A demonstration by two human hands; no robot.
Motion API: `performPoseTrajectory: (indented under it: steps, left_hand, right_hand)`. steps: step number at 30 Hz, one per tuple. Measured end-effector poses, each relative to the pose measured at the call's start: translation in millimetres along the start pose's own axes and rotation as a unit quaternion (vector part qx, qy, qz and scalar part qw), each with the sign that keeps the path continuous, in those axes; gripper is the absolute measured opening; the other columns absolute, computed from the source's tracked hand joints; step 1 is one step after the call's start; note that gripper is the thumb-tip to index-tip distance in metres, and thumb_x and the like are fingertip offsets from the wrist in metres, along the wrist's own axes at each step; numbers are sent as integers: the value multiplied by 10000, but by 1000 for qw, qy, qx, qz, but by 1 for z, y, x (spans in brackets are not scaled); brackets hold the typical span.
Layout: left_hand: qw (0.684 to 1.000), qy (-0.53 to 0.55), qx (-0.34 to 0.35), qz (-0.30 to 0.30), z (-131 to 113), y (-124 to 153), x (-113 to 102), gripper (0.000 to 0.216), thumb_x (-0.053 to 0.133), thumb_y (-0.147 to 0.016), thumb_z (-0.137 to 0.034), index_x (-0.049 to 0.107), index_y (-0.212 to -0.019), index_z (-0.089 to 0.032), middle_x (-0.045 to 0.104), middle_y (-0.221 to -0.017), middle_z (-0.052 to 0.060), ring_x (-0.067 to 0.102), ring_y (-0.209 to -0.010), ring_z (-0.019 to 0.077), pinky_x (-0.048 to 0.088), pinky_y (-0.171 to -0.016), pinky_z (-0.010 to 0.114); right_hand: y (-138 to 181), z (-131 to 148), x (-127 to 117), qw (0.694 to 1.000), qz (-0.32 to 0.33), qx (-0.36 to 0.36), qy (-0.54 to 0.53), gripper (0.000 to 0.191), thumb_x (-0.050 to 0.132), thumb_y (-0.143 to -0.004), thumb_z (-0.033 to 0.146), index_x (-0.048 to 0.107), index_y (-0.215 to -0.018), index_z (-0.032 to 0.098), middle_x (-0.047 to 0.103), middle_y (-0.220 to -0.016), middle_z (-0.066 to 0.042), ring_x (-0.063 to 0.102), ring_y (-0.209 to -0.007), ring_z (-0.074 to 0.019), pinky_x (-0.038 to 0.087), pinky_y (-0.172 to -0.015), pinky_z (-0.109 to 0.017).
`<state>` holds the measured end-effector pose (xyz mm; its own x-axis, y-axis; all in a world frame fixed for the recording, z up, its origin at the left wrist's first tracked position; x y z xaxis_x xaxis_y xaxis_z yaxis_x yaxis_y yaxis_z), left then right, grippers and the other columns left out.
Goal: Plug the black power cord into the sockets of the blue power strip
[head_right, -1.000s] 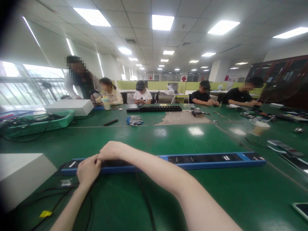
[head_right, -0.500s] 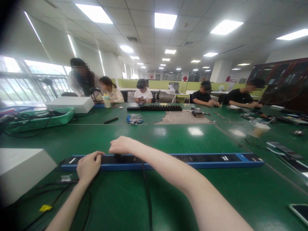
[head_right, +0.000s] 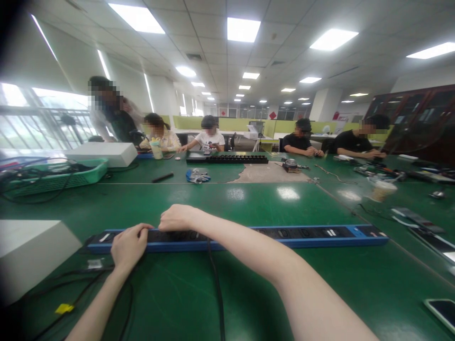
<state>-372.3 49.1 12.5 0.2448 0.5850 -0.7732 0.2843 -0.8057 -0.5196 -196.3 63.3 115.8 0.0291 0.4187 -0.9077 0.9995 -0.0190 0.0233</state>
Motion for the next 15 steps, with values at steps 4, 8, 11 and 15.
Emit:
performPoseTrajectory:
  steps: [4,8,11,15]
  left_hand:
    - [1000,-5,6,-4,1,0,1,298,450,-926,-273,748,-949,-277,749,-968,35,634,-991,238,363,-928,369]
    - [1000,-8,11,-3,1,0,1,299,448,-933,-281,747,-957,-270,747,-963,38,632,-987,236,364,-922,362]
    - [1000,-9,13,-4,1,0,1,300,447,-936,-287,746,-959,-271,746,-954,35,633,-981,235,363,-925,365]
    - [1000,-9,8,-5,1,1,1,303,445,-936,-284,747,-953,-272,745,-956,38,633,-983,238,363,-927,371]
  right_hand:
    - [-4,1,2,1000,0,-25,5,84,629,-933,147,705,-924,181,740,-931,-63,670,-939,-190,375,-533,-259]
    - [-8,0,3,999,6,-39,19,112,613,-936,130,715,-920,175,740,-912,-69,673,-926,-198,393,-551,-267]
    - [-9,0,2,999,10,-49,20,103,626,-925,124,714,-902,171,742,-901,-68,675,-929,-206,389,-543,-269]
    - [-7,1,0,999,9,-46,14,97,627,-925,132,706,-894,181,741,-904,-63,672,-929,-200,367,-519,-265]
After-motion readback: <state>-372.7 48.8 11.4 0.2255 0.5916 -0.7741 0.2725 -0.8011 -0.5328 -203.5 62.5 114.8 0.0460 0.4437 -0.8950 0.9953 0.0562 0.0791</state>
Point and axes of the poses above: each hand's wrist, its own y-axis away from the middle knuckle, its own x-axis out of the palm, z = x × y, the point moved 5 cm from there along -y, towards the middle knuckle
